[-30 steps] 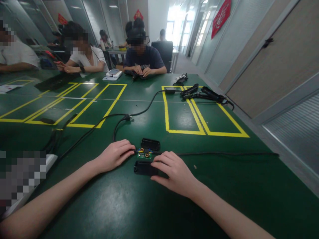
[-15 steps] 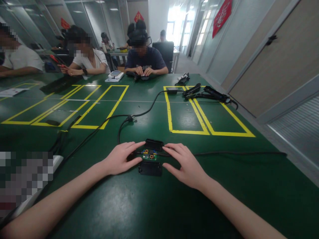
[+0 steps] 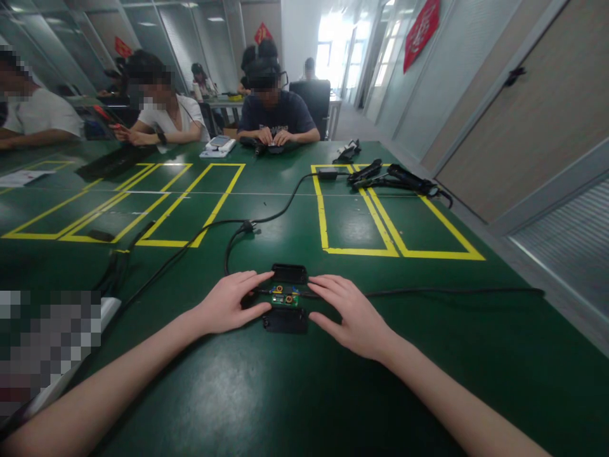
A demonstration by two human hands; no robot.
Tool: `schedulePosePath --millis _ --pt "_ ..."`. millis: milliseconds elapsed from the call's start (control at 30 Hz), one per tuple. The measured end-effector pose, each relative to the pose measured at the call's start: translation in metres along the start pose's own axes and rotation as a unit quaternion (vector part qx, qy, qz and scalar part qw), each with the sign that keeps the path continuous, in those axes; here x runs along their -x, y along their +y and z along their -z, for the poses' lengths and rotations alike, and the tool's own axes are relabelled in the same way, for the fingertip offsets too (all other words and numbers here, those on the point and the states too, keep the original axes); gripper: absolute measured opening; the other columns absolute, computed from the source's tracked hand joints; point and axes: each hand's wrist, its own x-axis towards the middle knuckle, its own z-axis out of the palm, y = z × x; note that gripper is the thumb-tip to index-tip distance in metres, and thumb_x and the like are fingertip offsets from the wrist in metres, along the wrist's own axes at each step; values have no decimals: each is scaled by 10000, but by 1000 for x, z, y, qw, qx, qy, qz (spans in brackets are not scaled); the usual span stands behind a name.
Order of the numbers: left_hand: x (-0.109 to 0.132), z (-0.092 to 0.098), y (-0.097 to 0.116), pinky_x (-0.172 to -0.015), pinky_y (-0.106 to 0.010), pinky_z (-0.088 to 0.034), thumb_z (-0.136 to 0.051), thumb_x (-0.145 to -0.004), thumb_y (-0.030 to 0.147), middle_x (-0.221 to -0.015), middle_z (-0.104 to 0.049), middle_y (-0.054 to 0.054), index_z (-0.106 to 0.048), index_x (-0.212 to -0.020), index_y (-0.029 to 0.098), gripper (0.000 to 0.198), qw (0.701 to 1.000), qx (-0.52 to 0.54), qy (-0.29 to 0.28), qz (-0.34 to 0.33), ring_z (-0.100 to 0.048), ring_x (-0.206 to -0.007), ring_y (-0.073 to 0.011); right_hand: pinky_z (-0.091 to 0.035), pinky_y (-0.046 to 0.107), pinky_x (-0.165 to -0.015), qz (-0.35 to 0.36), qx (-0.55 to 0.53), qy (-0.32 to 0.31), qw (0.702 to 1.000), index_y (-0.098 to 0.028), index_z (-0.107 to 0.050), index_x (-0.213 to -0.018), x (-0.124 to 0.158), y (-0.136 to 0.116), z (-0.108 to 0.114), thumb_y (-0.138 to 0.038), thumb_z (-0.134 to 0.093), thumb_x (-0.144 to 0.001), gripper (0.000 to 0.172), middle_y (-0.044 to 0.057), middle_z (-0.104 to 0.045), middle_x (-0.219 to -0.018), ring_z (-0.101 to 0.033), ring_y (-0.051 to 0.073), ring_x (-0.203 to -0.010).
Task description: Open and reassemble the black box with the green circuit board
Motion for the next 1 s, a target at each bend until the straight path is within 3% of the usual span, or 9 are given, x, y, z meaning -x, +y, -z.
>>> schedulePosePath --millis 133,233,333,467,767,1000 --pt "0 3 1 -828 -376 -570 -620 -991 518 -1032 -727 -80 -513 -1483 189 602 1000 26 1 1 -703 -879 -243 -587 538 -1017 -21 -12 26 999 -260 -740 -1140 -2 1 1 -249 -587 -1002 206 103 -720 -1302 -661 302 -1232" --pt "0 2 1 -855 -367 -575 -552 -1038 413 -1096 -746 -76 -551 -1407 208 422 999 42 8 18 -716 -901 -227 -615 498 -946 -21 -14 41 999 -242 -741 -1044 -4 0 3 -226 -576 -1004 170 113 -731 -1204 -680 294 -1150" --pt "-1 0 0 -850 -357 -573 -476 -1070 326 -1072 -742 -66 -601 -1263 210 257 999 30 11 31 -713 -907 -220 -630 474 -869 -27 -1 53 998 -231 -741 -1038 -6 -1 5 -252 -572 -1016 172 113 -738 -1094 -695 286 -1035" --pt "-2 1 -1 -785 -343 -555 -487 -1064 303 -986 -709 -56 -622 -1110 197 178 1000 -3 0 19 -687 -845 -217 -631 438 -775 -30 11 59 998 -226 -731 -1044 -7 -2 7 -264 -538 -1039 197 100 -744 -984 -697 270 -923" --pt "-2 -1 -2 -783 -323 -534 -414 -1114 320 -957 -694 -57 -642 -1080 188 266 999 -30 11 7 -672 -840 -209 -638 352 -726 -35 44 51 997 -207 -721 -1084 -5 2 3 -269 -453 -1078 276 85 -768 -942 -749 229 -831" --pt "0 3 -1 -733 -284 -524 -384 -1123 351 -878 -710 -40 -649 -1055 188 318 1000 8 -5 -6 -683 -762 -184 -641 341 -726 -26 43 42 998 -200 -725 -1056 -4 3 7 -291 -428 -1091 313 88 -792 -934 -769 224 -828"
